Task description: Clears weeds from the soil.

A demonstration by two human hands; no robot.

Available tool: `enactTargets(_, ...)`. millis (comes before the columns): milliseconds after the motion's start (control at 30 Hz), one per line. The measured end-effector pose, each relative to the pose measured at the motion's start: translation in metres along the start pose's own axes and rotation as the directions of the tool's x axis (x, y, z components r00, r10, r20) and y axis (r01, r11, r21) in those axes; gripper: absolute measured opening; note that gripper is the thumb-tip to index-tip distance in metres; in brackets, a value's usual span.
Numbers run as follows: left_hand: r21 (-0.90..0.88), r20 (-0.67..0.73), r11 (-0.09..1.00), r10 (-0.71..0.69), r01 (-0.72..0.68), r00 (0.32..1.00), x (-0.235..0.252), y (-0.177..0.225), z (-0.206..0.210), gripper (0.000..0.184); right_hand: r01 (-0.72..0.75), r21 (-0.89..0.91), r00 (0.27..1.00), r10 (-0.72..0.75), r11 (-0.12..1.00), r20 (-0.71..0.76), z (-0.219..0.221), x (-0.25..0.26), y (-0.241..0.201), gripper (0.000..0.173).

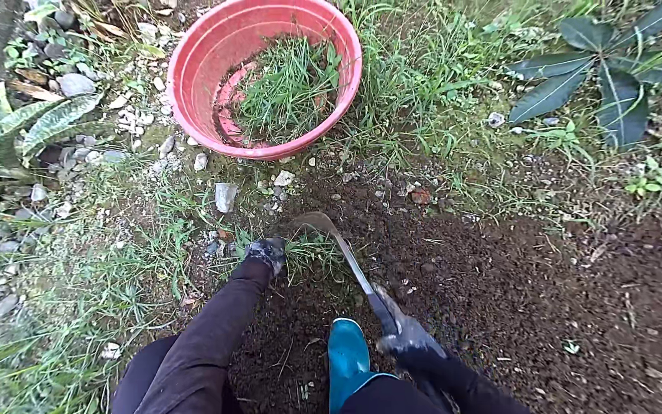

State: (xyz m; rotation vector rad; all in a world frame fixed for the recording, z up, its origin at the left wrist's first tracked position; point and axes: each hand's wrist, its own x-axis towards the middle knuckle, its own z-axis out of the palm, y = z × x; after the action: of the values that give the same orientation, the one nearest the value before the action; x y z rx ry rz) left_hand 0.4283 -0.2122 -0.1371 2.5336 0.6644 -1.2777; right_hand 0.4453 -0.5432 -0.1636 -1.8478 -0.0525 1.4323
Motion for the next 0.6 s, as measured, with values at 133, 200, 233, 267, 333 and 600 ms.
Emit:
enactTargets(133,0.006,-0.001,1.000,0.019,-0.019,1.000,-0.007,-0.006,-0.001,0.039,0.027,0.080,0.998,-0.023,0.996,-0.054,-0.017,-0.029,-0.006,0.111)
enactTargets(200,-0.001,0.004,1.000,0.031,-0.031,1.000,-0.005,-0.002,0.004,0.039,0.098,0.238,0.985,-0.059,0.966,-0.163,-0.016,-0.032,-0.024,0.112)
enactTargets(233,-0.003,0.006,1.000,0.028,-0.028,1.000,-0.004,-0.001,0.006,0.039,0.132,0.280,0.975,-0.074,0.951,-0.208,-0.012,-0.026,-0.033,0.113)
enactTargets(267,0.002,0.008,1.000,0.022,-0.022,1.000,-0.004,0.000,0.006,0.039,0.149,0.282,0.969,-0.084,0.948,-0.231,-0.006,-0.017,-0.039,0.113)
enactTargets(333,0.015,0.009,1.000,0.005,-0.006,1.000,-0.005,-0.002,0.005,0.038,0.102,0.171,0.985,-0.076,0.980,-0.153,0.002,0.001,-0.036,0.109)
enactTargets(600,0.028,0.013,1.000,0.003,-0.003,1.000,-0.009,-0.006,0.007,0.038,0.092,0.245,0.987,-0.055,0.965,-0.151,-0.019,-0.027,-0.025,0.112)
